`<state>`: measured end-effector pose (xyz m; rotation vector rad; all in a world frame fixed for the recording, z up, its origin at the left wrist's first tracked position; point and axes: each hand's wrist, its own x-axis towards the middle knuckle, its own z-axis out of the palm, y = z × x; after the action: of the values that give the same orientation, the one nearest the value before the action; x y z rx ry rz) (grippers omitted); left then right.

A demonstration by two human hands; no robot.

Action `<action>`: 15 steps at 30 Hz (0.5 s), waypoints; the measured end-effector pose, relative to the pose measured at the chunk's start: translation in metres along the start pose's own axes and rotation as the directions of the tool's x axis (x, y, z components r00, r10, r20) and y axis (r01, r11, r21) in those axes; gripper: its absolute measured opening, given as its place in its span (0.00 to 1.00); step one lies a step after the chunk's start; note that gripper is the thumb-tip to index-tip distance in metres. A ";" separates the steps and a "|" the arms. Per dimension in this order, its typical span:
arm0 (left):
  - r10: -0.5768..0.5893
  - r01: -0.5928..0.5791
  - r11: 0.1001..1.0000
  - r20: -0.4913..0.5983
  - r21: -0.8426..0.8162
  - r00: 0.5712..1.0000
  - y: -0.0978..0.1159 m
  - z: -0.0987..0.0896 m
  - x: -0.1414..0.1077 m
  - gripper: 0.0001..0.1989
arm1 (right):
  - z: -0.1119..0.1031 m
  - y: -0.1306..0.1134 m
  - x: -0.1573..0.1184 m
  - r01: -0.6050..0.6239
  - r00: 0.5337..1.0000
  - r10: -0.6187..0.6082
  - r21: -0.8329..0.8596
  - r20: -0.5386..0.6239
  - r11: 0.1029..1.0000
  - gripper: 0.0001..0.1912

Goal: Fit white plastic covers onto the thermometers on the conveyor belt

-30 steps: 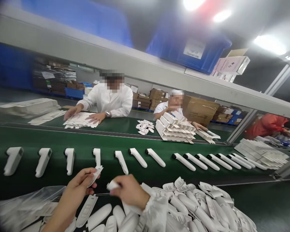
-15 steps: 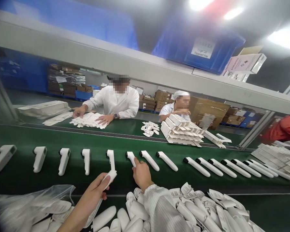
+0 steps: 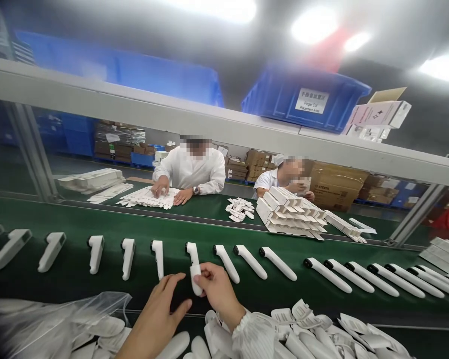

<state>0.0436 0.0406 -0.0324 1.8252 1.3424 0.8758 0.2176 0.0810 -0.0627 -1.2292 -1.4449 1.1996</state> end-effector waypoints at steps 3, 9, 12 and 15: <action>0.003 -0.082 0.882 0.168 0.464 0.986 0.005 -0.010 -0.014 0.30 | -0.006 0.008 0.019 0.003 0.996 -0.034 -0.367 -0.078 0.930 0.13; -0.073 -0.165 0.686 0.293 0.709 0.953 0.015 -0.007 -0.027 0.32 | -0.001 0.016 0.040 -0.016 0.991 -0.113 -0.886 -0.077 0.463 0.26; -0.062 -0.160 0.643 0.258 0.749 0.964 0.014 -0.003 -0.028 0.28 | 0.007 0.012 0.044 -0.048 0.990 -0.104 -0.925 -0.094 0.378 0.24; -0.076 -0.155 0.620 0.256 0.769 0.964 0.006 0.000 -0.028 0.27 | -0.003 0.000 0.038 -0.069 0.990 -0.086 -0.913 -0.112 0.401 0.20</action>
<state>0.0399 0.0120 -0.0302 2.5200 1.6481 -0.0317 0.2157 0.1193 -0.0613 -1.9696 -2.0840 0.1367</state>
